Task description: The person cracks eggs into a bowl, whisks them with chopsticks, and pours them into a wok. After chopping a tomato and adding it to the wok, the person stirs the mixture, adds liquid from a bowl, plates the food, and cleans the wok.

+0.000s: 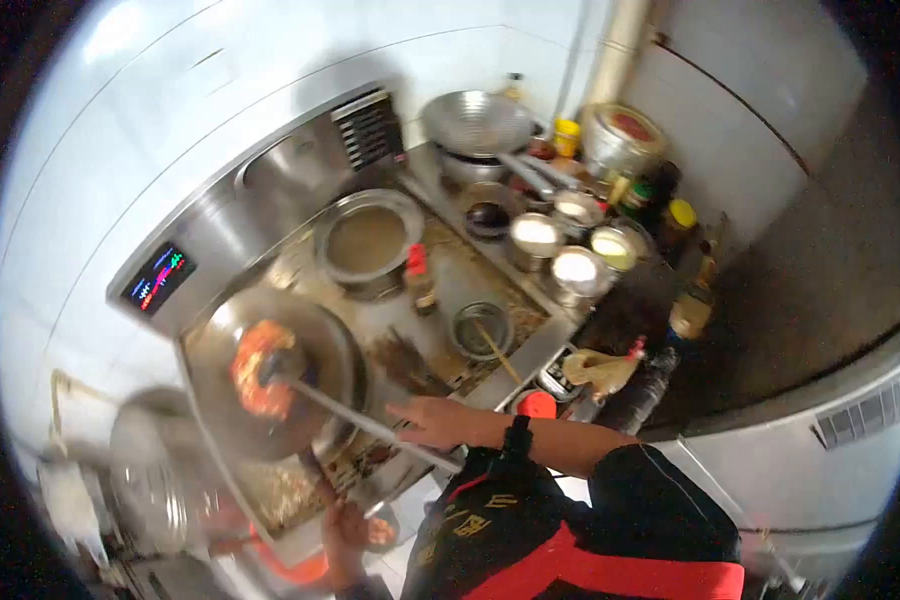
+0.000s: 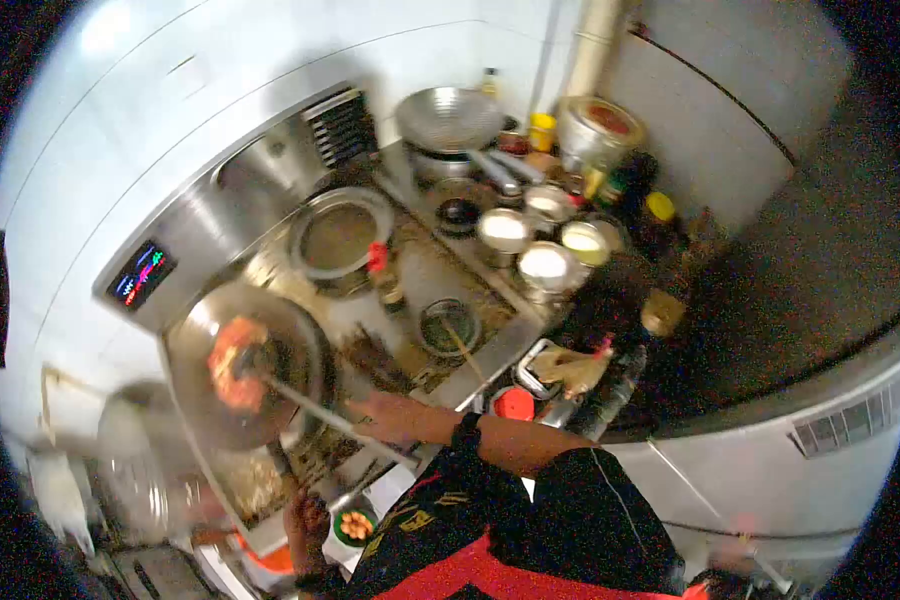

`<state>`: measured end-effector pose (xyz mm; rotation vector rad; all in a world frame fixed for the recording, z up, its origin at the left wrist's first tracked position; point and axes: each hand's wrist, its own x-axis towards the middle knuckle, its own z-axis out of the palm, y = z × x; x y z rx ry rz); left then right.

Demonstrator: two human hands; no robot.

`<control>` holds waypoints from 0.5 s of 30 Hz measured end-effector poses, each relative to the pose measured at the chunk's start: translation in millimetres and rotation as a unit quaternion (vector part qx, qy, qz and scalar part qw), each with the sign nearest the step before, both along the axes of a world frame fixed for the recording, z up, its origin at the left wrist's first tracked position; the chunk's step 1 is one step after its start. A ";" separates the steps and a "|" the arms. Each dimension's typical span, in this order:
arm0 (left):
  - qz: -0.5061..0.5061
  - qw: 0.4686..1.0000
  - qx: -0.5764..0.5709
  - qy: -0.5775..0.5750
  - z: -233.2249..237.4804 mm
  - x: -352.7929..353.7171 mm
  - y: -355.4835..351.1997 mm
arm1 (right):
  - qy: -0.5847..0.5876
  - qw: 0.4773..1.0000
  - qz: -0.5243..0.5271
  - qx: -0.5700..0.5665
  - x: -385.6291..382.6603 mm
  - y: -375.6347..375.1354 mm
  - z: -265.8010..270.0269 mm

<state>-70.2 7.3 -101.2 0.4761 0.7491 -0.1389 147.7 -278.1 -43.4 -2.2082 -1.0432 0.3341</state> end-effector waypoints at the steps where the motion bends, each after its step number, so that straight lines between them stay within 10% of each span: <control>1: 0.048 0.994 0.071 0.074 40.3 16.7 -21.9 | -0.058 0.997 -0.034 0.026 16.1 -17.0 6.1; 4: -0.036 0.989 0.134 0.043 19.1 6.4 -5.9 | -0.053 0.958 -0.206 0.192 80.7 -96.6 40.4; 5: -0.052 0.968 0.233 0.071 17.7 5.5 -6.5 | 0.013 0.929 -0.369 0.035 100.7 -127.5 58.3; 6: -0.062 0.968 0.234 0.071 25.5 3.4 -8.1 | -0.075 0.889 -0.386 0.235 131.4 -172.7 39.5; 7: -0.095 0.952 0.282 0.075 31.1 2.5 -8.7 | 0.076 0.800 -0.492 0.334 150.0 -213.3 51.5; 9: -0.099 0.946 0.287 0.110 56.3 16.9 -22.4 | -0.058 0.702 -0.589 0.396 189.7 -292.4 64.6; 13: -0.112 0.929 0.302 0.182 30.1 18.2 -10.7 | -0.292 0.592 -0.751 0.029 235.3 -455.5 12.1; 15: -0.111 0.922 0.305 0.211 31.3 24.8 -15.2 | 0.141 0.606 -0.782 -0.036 258.6 -547.0 -38.6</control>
